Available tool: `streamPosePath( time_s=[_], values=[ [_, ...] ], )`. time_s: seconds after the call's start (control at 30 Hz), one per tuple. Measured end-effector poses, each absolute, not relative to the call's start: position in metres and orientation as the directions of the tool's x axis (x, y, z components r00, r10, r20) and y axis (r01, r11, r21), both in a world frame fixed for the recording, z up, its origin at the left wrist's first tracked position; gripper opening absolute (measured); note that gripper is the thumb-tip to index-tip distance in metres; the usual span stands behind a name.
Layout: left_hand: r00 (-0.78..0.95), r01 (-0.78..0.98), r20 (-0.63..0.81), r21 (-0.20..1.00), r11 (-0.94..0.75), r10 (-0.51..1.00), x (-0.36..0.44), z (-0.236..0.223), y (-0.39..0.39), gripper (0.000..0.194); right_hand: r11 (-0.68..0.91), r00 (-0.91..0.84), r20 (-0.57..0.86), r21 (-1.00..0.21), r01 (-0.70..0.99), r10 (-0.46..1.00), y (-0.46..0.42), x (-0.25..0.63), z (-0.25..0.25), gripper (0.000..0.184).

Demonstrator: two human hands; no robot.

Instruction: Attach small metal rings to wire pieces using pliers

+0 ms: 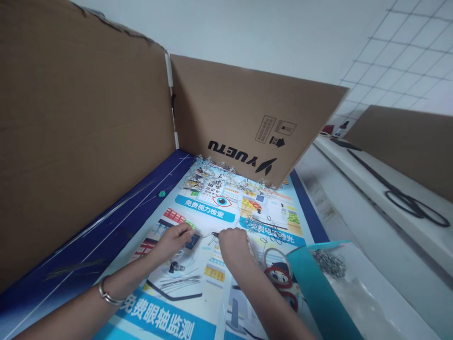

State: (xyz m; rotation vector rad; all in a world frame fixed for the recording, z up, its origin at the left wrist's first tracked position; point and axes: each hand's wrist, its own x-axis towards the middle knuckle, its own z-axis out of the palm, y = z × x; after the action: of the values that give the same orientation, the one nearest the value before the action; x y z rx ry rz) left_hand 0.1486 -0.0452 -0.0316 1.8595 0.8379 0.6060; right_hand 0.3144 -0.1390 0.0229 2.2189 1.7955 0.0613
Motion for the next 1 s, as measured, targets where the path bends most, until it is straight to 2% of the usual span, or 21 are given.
streamPosePath(
  time_s=[0.23, 0.37, 0.53, 0.67, 0.8, 1.0],
  values=[
    [0.643, 0.296, 0.029, 0.912, -0.283, 0.766, 0.149, -0.037, -0.043, 0.025, -0.212, 0.243, -0.123, 0.221, 0.952, 0.962, -0.141, 0.311, 0.023, 0.02],
    [0.638, 0.252, 0.01, 0.942, -0.221, 0.77, 0.149, -0.04, -0.043, 0.021, -0.229, 0.253, -0.092, 0.208, 0.951, 0.963, -0.144, 0.314, 0.02, 0.018],
    [0.638, 0.174, -0.051, 0.981, -0.08, 0.768, 0.15, -0.039, -0.043, 0.023, -0.25, 0.258, -0.022, 0.191, 0.949, 0.966, -0.148, 0.318, 0.015, 0.013],
    [0.657, 0.139, -0.043, 0.988, -0.065, 0.752, 0.151, -0.034, -0.042, 0.022, -0.196, 0.187, 0.068, 0.181, 0.964, 0.98, -0.151, 0.318, 0.01, 0.011],
    [0.665, 0.133, -0.037, 0.989, -0.069, 0.746, 0.151, -0.031, -0.042, 0.022, -0.131, 0.083, 0.2, 0.24, 0.962, 0.976, -0.154, 0.316, 0.008, 0.01],
    [0.67, 0.175, -0.083, 0.983, -0.049, 0.738, 0.15, -0.028, -0.044, 0.026, -0.06, -0.033, 0.258, 0.347, 0.936, 0.966, -0.156, 0.312, 0.008, 0.018]
  ],
)
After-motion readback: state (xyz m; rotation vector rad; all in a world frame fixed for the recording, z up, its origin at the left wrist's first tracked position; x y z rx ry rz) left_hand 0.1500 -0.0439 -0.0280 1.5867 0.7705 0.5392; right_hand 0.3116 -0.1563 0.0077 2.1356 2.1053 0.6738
